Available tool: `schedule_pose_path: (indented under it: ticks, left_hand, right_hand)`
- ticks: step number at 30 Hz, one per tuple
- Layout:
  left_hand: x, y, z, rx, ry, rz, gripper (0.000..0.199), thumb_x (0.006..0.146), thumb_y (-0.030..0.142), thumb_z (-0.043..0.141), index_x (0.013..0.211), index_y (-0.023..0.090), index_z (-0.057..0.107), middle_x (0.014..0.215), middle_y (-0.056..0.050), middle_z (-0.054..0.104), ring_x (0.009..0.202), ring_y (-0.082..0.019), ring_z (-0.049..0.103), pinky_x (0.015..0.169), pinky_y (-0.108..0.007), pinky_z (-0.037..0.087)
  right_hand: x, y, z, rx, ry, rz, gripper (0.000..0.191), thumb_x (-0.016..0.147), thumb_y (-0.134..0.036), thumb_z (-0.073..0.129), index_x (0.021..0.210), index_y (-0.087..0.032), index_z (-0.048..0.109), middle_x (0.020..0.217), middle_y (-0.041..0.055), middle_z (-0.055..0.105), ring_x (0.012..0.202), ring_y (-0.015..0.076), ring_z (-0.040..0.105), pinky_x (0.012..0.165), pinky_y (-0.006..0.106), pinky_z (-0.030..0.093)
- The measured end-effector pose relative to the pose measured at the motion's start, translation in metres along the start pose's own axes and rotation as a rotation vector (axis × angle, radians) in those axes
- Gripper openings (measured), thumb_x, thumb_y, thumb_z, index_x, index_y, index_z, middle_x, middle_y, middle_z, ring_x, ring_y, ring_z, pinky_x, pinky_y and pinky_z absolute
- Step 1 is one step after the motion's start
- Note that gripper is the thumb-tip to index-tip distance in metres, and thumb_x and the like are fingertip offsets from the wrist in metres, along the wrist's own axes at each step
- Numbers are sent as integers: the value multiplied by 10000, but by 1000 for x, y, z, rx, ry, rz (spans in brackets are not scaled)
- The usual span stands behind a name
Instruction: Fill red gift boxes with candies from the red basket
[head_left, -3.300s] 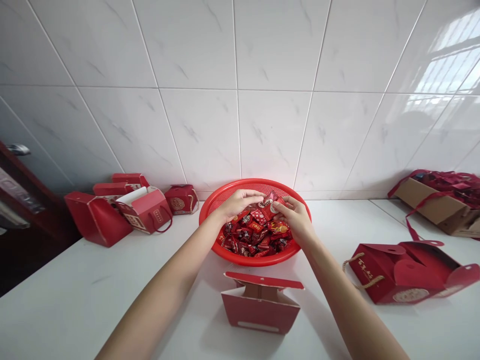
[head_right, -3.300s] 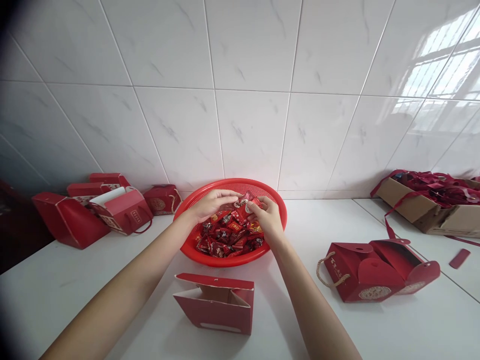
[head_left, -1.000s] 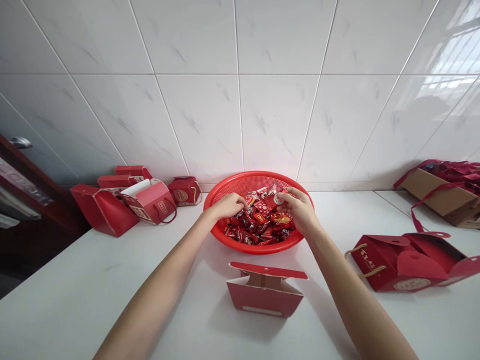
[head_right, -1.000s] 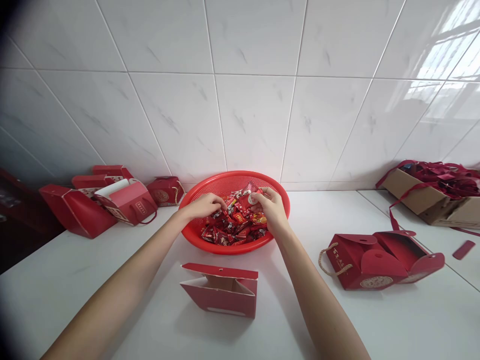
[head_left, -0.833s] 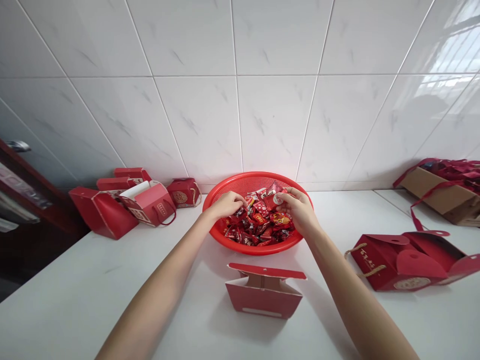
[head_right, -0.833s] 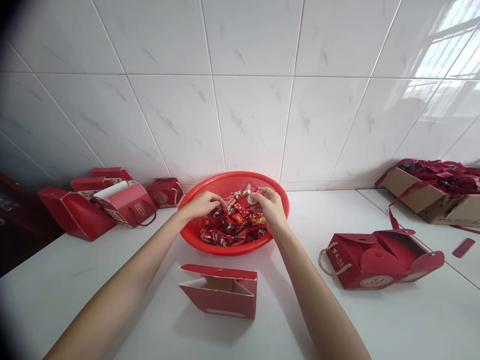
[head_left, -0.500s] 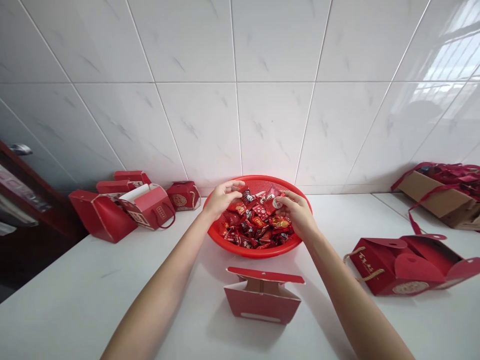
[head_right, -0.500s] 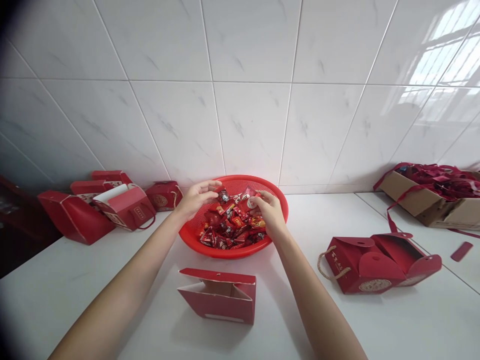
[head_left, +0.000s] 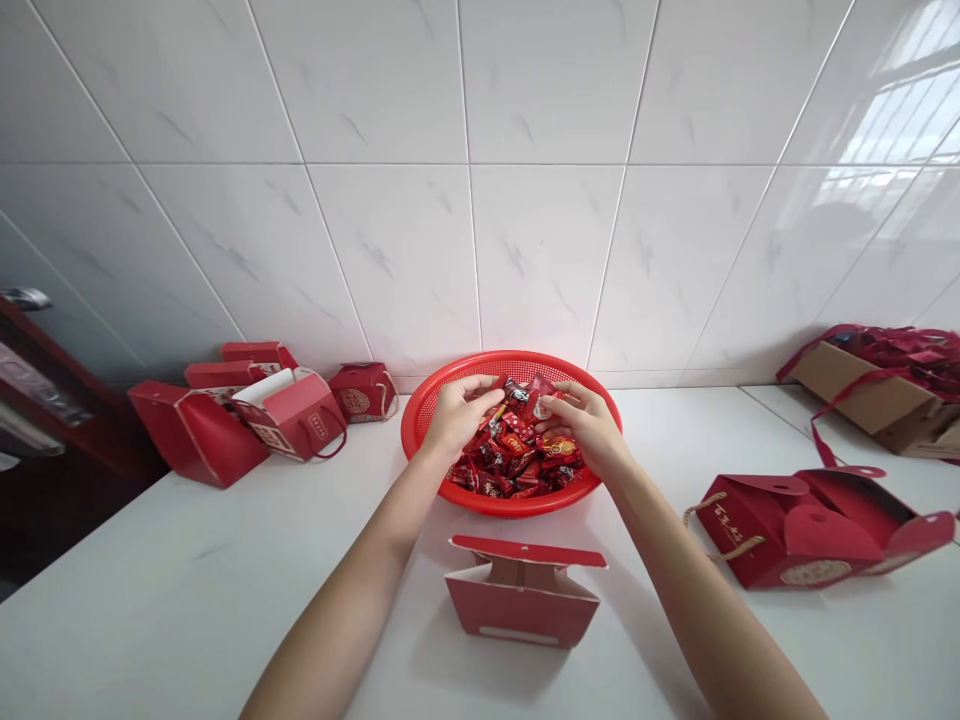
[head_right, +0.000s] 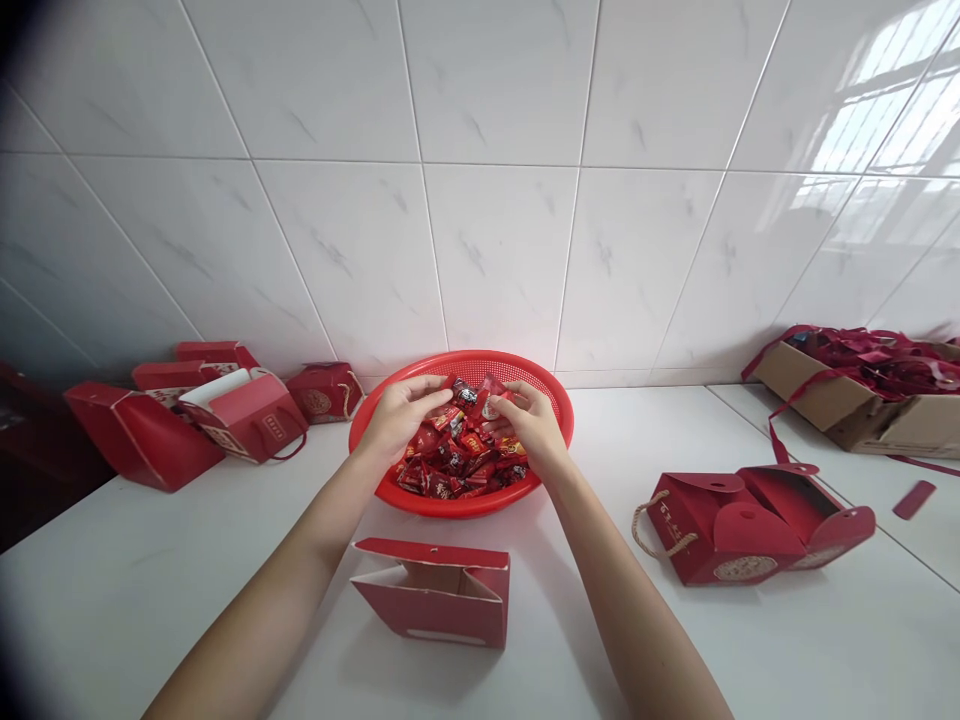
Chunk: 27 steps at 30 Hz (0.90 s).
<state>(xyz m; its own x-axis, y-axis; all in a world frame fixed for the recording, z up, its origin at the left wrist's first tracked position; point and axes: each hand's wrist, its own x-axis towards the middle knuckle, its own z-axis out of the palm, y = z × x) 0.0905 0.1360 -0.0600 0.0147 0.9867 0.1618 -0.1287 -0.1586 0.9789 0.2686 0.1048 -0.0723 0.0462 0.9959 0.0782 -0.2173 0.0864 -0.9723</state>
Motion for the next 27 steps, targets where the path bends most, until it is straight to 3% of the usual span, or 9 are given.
schedule_pose_path:
  ticks: [5, 11, 16, 20, 24, 27]
  left_hand:
    - [-2, -1, -1, 46, -61, 54, 327, 571, 354, 886, 820, 169, 779, 879, -62, 787, 855, -230, 719, 833, -368, 590]
    - [-2, -2, -3, 135, -146, 52, 312, 621, 391, 856, 815, 166, 763, 868, -58, 768, 859, -226, 703, 827, -355, 568]
    - [-4, 0, -2, 132, -90, 43, 343, 627, 402, 865, 864, 185, 744, 965, -56, 764, 999, -246, 697, 909, -356, 554]
    - [-6, 6, -1, 32, -116, -113, 328, 731, 457, 812, 913, 194, 738, 1097, -69, 748, 1041, -254, 704, 844, -332, 596]
    - [-6, 10, -1, -38, -188, -364, 210, 850, 396, 692, 877, 188, 692, 881, -62, 725, 799, -236, 738, 717, -357, 624]
    - [-8, 11, -1, -35, -249, -381, 93, 806, 232, 705, 879, 188, 667, 832, -39, 715, 736, -226, 747, 736, -375, 634]
  right_hand:
    - [-2, -1, 0, 1, -21, 16, 398, 642, -392, 892, 893, -201, 648, 741, -14, 714, 546, 154, 708, 556, 260, 574]
    - [-1, 0, -1, -8, -35, -24, 461, 560, -472, 943, 803, -195, 667, 658, -32, 681, 506, 136, 671, 541, 259, 565]
    - [-1, 1, -2, -9, -26, -31, 480, 529, -501, 941, 786, -191, 680, 662, -11, 696, 528, 146, 670, 519, 254, 538]
    - [-1, 1, -2, -10, -35, -42, 472, 536, -503, 932, 789, -190, 684, 671, -15, 689, 528, 140, 663, 536, 260, 539]
    - [0, 1, -2, -4, -29, -46, 466, 548, -502, 925, 780, -197, 661, 677, -17, 685, 518, 145, 658, 532, 271, 533]
    - [0, 1, -3, 2, -18, -44, 465, 556, -504, 918, 766, -204, 632, 681, -18, 690, 511, 145, 649, 530, 274, 528]
